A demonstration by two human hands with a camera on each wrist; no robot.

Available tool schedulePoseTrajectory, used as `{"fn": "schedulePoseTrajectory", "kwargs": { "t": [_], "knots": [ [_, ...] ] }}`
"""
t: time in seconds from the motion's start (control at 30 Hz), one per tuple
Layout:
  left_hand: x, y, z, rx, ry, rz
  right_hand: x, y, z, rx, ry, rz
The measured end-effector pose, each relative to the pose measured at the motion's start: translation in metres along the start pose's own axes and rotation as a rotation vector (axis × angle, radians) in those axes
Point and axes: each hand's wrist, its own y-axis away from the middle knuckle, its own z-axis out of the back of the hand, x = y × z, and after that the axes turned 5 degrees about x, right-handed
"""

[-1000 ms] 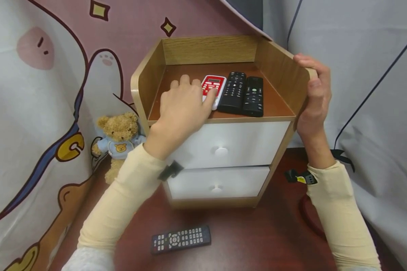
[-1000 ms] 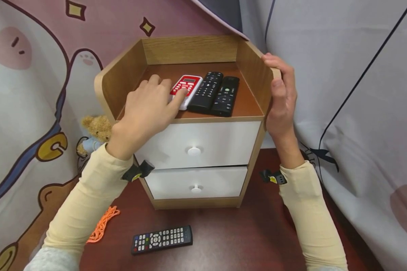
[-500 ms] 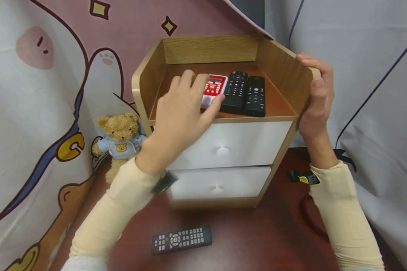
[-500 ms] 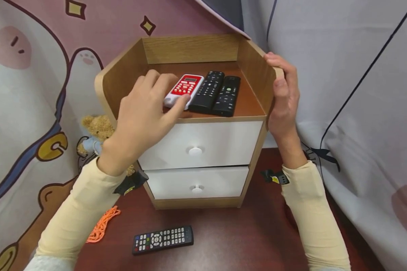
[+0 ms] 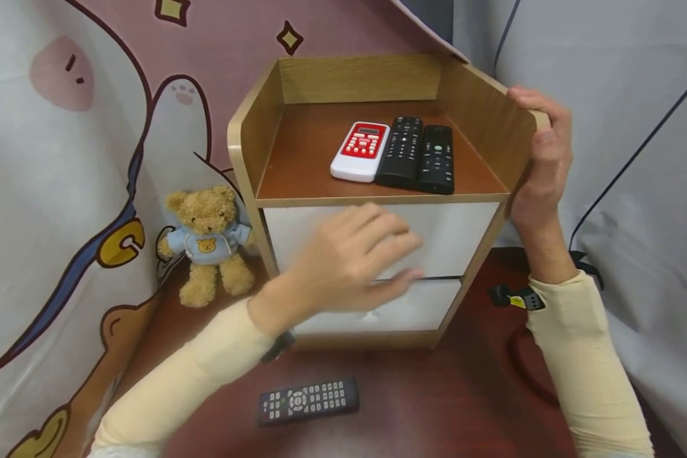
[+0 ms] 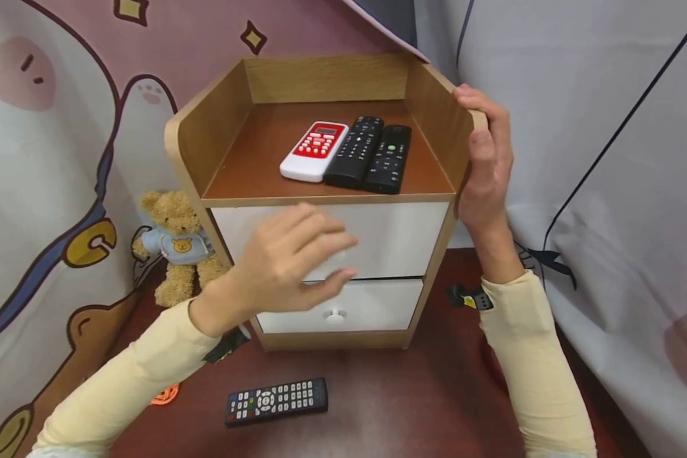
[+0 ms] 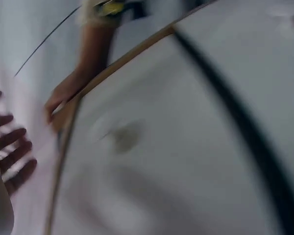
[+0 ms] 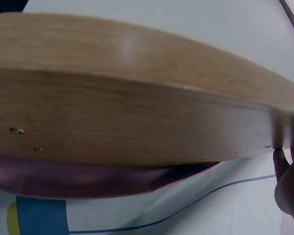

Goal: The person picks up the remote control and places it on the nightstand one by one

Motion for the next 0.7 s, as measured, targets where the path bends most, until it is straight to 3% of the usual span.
{"fn": "schedulePoseTrajectory", "kwargs": {
  "t": [0.13,0.3,0.53,0.6,0.7],
  "knots": [
    [-0.018,0.019,-0.025,0.109,0.083,-0.176,0.003,-0.001,0.001,-0.001,0.011,-0.014],
    [-0.041,0.054,-0.051,0.282,0.186,-0.278,0.003,0.000,-0.001,0.010,-0.004,-0.005],
    [-0.076,0.111,-0.075,0.674,0.272,-0.334,0.001,-0.001,0.001,0.007,-0.026,-0.014],
    [-0.085,0.126,-0.082,0.750,0.282,-0.343,0.000,-0.001,0.003,0.005,-0.023,-0.017],
    [-0.096,0.149,-0.088,0.804,0.310,-0.318,-0.002,0.000,0.004,0.010,-0.005,-0.016]
  ]
}}
